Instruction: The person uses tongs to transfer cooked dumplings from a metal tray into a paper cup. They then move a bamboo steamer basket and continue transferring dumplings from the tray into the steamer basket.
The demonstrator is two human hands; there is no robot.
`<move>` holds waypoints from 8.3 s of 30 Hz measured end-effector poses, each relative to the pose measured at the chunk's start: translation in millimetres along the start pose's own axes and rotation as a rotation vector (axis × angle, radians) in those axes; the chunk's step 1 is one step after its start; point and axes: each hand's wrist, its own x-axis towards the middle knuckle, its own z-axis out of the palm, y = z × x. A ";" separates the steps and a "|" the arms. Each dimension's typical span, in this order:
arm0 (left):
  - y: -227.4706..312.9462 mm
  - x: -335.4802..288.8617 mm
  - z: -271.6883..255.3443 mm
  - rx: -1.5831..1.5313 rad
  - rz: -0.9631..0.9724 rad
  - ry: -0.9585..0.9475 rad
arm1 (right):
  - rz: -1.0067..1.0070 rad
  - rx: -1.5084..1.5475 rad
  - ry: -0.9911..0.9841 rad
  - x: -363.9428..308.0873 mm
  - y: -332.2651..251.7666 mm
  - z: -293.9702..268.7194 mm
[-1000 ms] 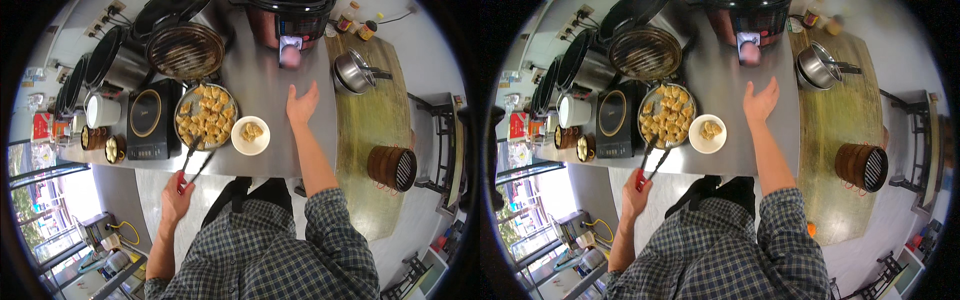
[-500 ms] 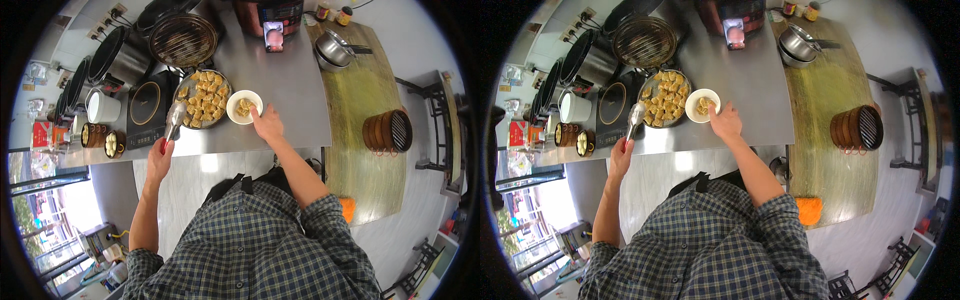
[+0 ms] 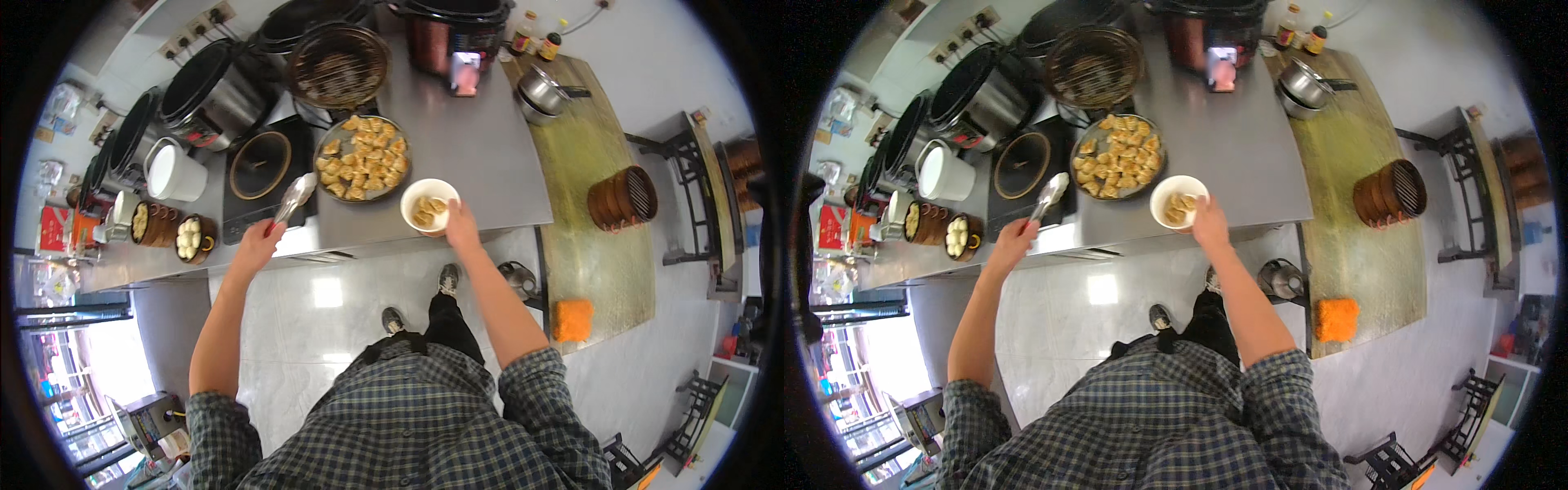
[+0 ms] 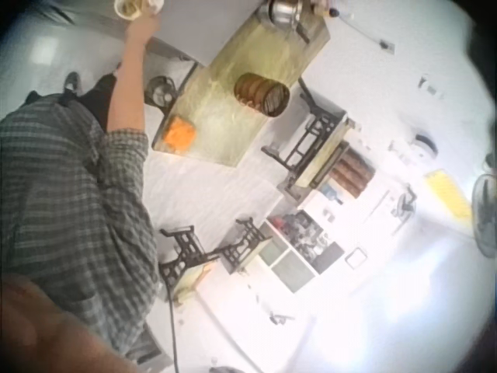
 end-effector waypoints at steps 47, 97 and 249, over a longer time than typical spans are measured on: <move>135.7 178.5 -5.0 0.407 0.419 -0.035 | 0.025 -0.037 0.068 114.6 -99.9 3.0; 173.0 84.4 -4.4 0.564 0.586 0.047 | 0.087 0.533 -0.069 64.5 -82.3 -1.2; 110.1 59.6 15.7 0.862 0.230 0.201 | 0.138 0.722 0.023 61.9 -59.7 -26.8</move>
